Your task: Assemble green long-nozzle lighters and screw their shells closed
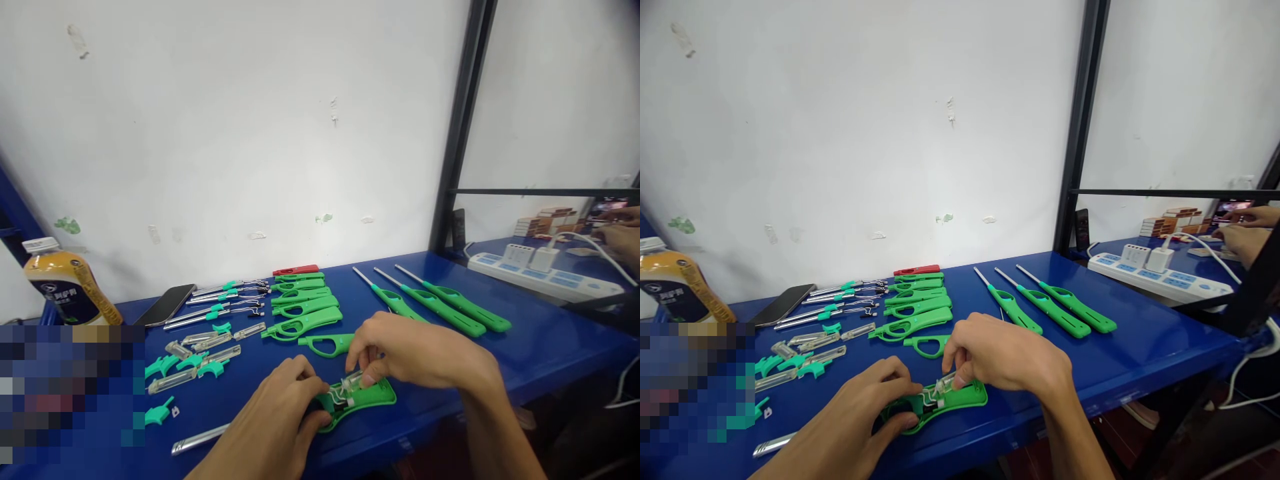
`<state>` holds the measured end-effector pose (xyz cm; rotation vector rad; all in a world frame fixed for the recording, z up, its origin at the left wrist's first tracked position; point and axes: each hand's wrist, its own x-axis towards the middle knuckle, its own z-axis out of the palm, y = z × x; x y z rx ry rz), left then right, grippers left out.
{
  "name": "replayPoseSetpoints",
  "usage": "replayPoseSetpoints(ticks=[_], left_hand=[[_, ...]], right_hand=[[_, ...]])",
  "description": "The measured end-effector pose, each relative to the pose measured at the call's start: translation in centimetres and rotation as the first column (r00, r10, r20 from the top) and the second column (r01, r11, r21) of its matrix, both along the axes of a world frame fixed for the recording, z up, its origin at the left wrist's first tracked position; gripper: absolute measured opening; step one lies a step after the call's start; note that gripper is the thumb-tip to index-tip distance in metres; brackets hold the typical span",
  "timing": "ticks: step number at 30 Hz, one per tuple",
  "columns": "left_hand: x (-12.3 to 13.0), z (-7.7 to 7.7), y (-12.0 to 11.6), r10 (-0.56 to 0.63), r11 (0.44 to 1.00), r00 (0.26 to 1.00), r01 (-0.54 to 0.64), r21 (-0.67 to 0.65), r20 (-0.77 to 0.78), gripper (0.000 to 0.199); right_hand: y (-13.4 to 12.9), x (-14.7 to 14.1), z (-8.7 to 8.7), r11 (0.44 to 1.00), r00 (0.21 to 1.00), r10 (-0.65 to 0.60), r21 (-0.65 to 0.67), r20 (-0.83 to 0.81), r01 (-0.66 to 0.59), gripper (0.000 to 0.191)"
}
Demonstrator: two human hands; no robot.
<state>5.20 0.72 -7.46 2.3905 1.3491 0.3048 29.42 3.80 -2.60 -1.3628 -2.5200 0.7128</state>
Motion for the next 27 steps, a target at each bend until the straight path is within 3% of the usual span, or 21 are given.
replayPoseSetpoints(ticks=[8, 12, 15, 20, 27], left_hand=[[-0.2, -0.3, 0.1, -0.047, 0.998, 0.999, 0.048, 0.039, -0.016, 0.026], [0.0, -0.3, -0.2, -0.04, 0.997, 0.997, 0.044, 0.06, -0.067, 0.028], [0.3, -0.3, -0.5, -0.025, 0.996, 0.994, 0.034, 0.087, -0.106, 0.028], [0.2, -0.2, -0.6, 0.0, 0.997, 0.997, 0.006, 0.079, -0.081, 0.025], [0.2, -0.3, -0.4, -0.003, 0.998, 1.0, 0.005, 0.06, -0.021, 0.028]], right_hand=[[-0.3, 0.2, -0.3, 0.998, 0.998, 0.049, 0.049, 0.031, -0.051, 0.016], [-1.5, 1.1, -2.5, 0.982, 0.994, 0.1, 0.166, -0.044, -0.092, 0.014], [-2.4, 1.5, -4.6, 0.981, 0.987, 0.05, 0.194, -0.155, -0.019, 0.024], [-2.7, 1.3, -6.9, 0.972, 0.97, -0.011, 0.224, -0.241, 0.067, 0.021], [-2.7, 1.4, -6.7, 0.962, 0.968, 0.048, 0.27, -0.247, 0.021, 0.03]])
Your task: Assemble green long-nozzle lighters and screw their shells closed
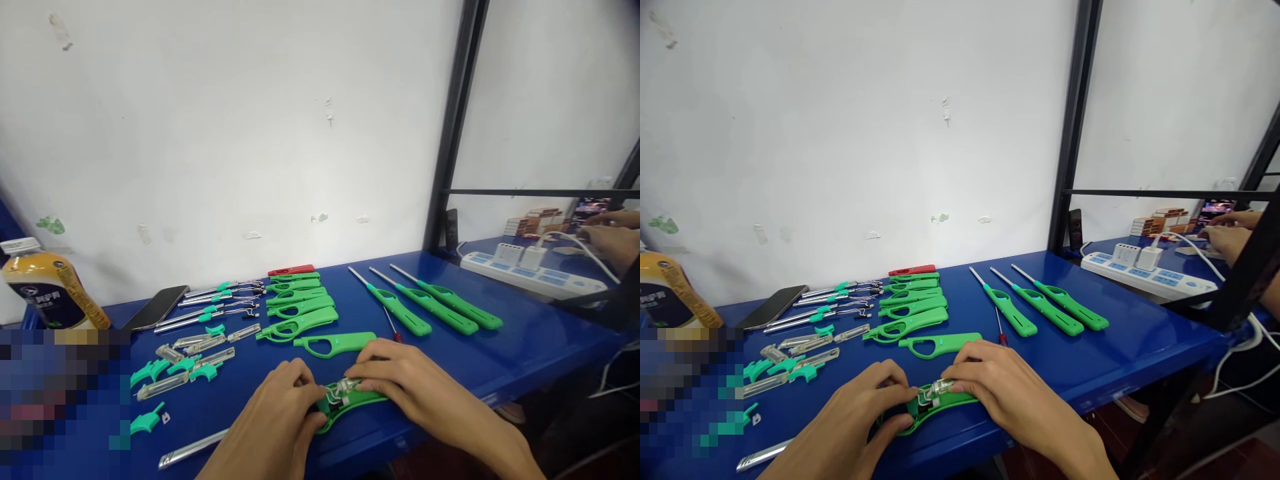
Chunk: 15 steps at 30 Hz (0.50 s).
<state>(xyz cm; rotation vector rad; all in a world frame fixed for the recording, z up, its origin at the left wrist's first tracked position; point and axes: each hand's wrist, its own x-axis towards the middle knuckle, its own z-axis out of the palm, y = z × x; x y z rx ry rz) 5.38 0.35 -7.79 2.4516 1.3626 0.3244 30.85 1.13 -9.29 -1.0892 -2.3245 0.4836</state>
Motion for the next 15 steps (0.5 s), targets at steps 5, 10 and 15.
replayPoseSetpoints(ticks=[5, 10, 15], left_hand=[[0.03, -0.07, 0.04, 0.011, 1.0, 1.0, -0.011, 0.009, -0.021, 0.031], [0.04, 0.18, -0.06, -0.003, 1.0, 0.999, 0.004, 0.026, -0.04, 0.031], [0.09, 0.2, -0.05, -0.011, 0.999, 0.999, 0.013, 0.036, -0.032, 0.031]], right_hand=[[-0.35, -0.07, 0.39, 1.0, 1.0, 0.001, 0.031, 0.03, -0.002, 0.033], [-0.5, -0.26, -0.06, 0.998, 1.0, -0.015, 0.064, 0.022, 0.013, 0.034], [-0.51, -0.25, -0.6, 0.998, 1.0, -0.009, 0.057, -0.02, 0.01, 0.036]])
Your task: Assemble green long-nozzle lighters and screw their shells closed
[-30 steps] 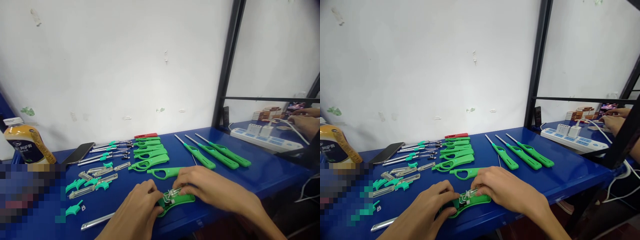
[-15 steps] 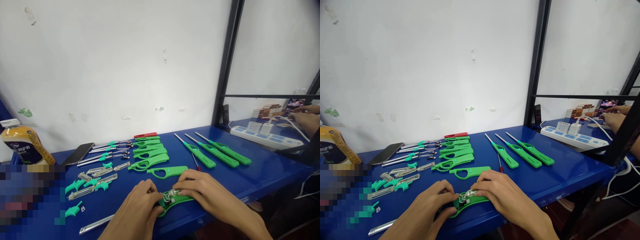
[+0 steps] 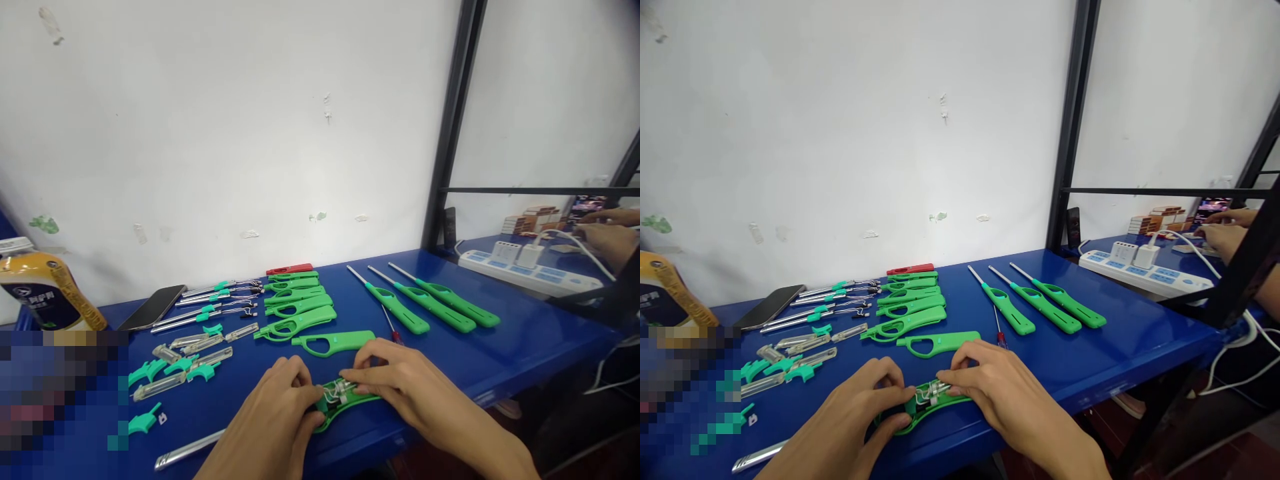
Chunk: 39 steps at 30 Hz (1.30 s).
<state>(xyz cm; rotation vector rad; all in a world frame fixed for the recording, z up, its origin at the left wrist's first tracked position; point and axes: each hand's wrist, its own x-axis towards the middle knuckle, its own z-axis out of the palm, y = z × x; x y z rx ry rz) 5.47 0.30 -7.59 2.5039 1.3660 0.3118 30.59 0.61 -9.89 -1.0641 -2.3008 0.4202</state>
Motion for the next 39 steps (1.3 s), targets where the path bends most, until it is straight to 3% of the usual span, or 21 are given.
replayPoseSetpoints(ticks=[7, 13, 20, 31, 39], left_hand=[[0.2, 0.1, -0.3, 0.007, 1.0, 0.998, -0.006, 0.017, -0.057, 0.031], [0.1, 0.2, -0.2, -0.075, 0.993, 0.994, 0.081, 0.083, -0.076, 0.037], [-0.1, 0.2, -0.1, -0.11, 0.99, 0.994, 0.112, 0.084, -0.027, 0.038], [0.7, 1.0, -0.3, -0.076, 0.996, 0.988, 0.083, 0.042, -0.135, 0.037], [0.6, 0.8, -0.2, -0.054, 0.998, 0.99, 0.058, 0.029, -0.132, 0.035]], right_hand=[[0.3, 0.1, -0.3, 0.997, 0.998, -0.013, -0.078, -0.055, 0.009, 0.031], [0.6, 0.3, -0.3, 0.989, 0.994, -0.027, -0.15, -0.107, 0.011, 0.027], [0.7, 0.2, -0.3, 0.988, 0.993, -0.042, -0.152, -0.107, 0.026, 0.027], [0.5, 0.1, -0.5, 0.986, 0.98, -0.06, -0.163, -0.189, 0.029, 0.008], [0.6, -0.1, -0.1, 0.991, 0.98, -0.028, -0.133, -0.196, 0.002, 0.024]])
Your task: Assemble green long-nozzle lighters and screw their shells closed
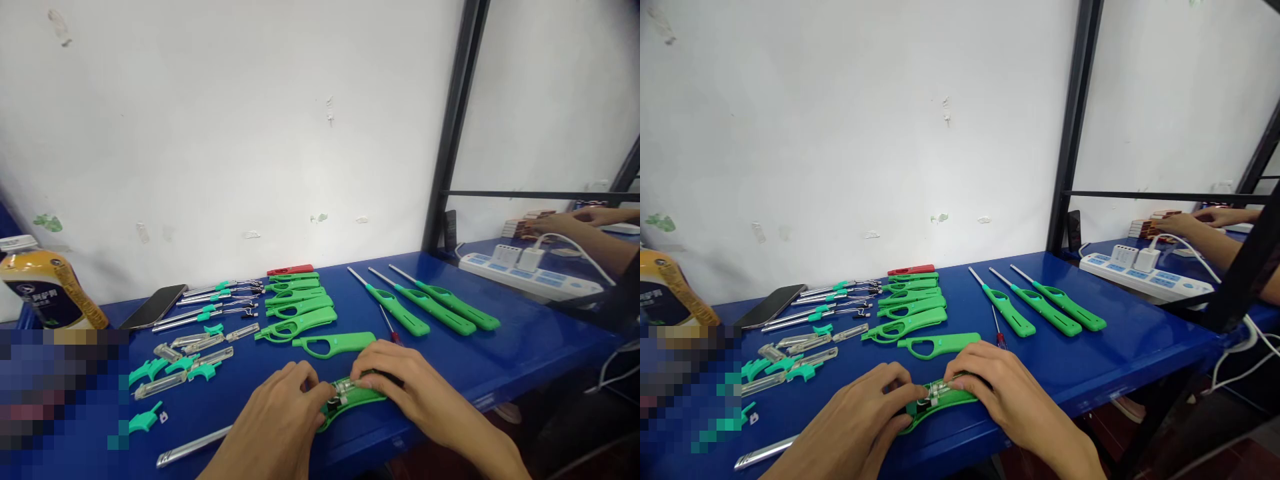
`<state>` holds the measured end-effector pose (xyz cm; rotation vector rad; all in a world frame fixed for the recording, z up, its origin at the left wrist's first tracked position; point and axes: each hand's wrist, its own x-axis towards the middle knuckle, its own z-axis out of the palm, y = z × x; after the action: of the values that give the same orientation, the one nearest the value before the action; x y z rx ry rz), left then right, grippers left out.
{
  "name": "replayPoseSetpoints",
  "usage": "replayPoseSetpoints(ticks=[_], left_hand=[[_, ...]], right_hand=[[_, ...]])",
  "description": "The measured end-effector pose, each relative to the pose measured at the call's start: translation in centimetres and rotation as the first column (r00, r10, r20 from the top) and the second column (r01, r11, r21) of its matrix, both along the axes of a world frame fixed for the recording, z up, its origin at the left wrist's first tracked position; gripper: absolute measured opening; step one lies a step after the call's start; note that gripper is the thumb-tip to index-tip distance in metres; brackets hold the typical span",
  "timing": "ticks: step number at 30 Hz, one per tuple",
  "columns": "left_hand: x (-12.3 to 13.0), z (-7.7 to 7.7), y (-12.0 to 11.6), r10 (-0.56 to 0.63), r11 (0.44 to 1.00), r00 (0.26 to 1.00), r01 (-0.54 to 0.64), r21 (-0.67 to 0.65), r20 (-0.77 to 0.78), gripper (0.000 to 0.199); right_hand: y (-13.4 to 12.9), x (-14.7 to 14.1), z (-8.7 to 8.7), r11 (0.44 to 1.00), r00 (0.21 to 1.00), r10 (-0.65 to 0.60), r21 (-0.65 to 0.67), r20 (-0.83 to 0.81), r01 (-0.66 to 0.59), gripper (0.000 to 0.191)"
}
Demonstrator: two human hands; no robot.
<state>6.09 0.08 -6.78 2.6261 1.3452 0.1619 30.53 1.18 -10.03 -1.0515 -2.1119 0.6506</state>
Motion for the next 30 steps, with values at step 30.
replayPoseSetpoints(ticks=[30], left_hand=[[-7.2, 0.6, 2.0, 0.007, 0.963, 0.976, -0.065, 0.263, 0.216, 0.029]], right_hand=[[5.4, 1.2, 0.1, 0.974, 0.906, -0.116, 0.224, 0.407, 0.024, 0.034]])
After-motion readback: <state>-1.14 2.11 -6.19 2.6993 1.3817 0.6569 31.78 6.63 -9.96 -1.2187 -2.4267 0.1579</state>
